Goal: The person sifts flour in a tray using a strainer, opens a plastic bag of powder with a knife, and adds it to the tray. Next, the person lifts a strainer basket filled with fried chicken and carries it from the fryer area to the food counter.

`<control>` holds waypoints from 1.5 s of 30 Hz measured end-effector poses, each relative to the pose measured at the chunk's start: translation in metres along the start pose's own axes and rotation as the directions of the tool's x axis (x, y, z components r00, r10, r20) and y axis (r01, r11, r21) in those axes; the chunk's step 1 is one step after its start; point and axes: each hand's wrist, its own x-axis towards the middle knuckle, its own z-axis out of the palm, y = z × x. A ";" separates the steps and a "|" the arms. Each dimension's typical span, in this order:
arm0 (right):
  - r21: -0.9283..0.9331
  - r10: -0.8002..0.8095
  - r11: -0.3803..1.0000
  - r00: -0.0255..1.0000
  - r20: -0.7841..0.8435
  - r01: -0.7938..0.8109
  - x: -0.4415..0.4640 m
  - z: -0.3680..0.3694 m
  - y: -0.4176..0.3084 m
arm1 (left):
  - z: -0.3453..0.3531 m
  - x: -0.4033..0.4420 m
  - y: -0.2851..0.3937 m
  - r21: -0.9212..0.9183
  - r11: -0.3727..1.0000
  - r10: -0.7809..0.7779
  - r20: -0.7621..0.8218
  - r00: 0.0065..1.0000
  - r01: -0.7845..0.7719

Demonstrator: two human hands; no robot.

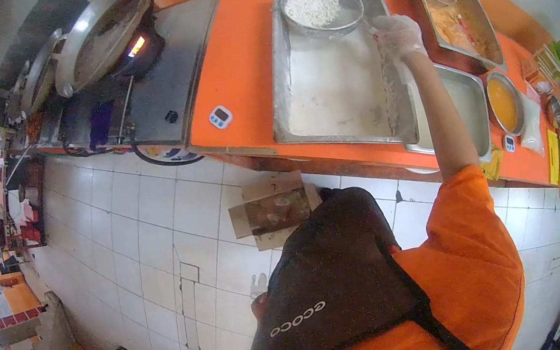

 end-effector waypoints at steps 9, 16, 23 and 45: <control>0.348 -0.673 0.694 0.739 0.005 0.630 -0.053 0.187 -0.078 | 0.022 0.022 0.013 -0.120 0.988 -0.092 0.015 0.996 0.093; 0.286 -0.663 0.721 0.508 0.551 0.631 -0.041 0.152 -0.178 | 0.055 0.000 0.033 -0.051 0.997 0.047 -0.129 0.990 -0.054; 0.474 -0.620 0.772 0.664 0.417 0.423 -0.077 0.139 -0.179 | 0.119 -0.041 0.030 -0.342 0.910 -0.250 -0.005 0.968 0.233; 0.954 -0.557 -0.090 0.808 0.191 -0.287 -0.050 0.207 -0.103 | 0.099 -0.034 0.100 -0.361 0.912 -0.264 -0.161 0.951 0.192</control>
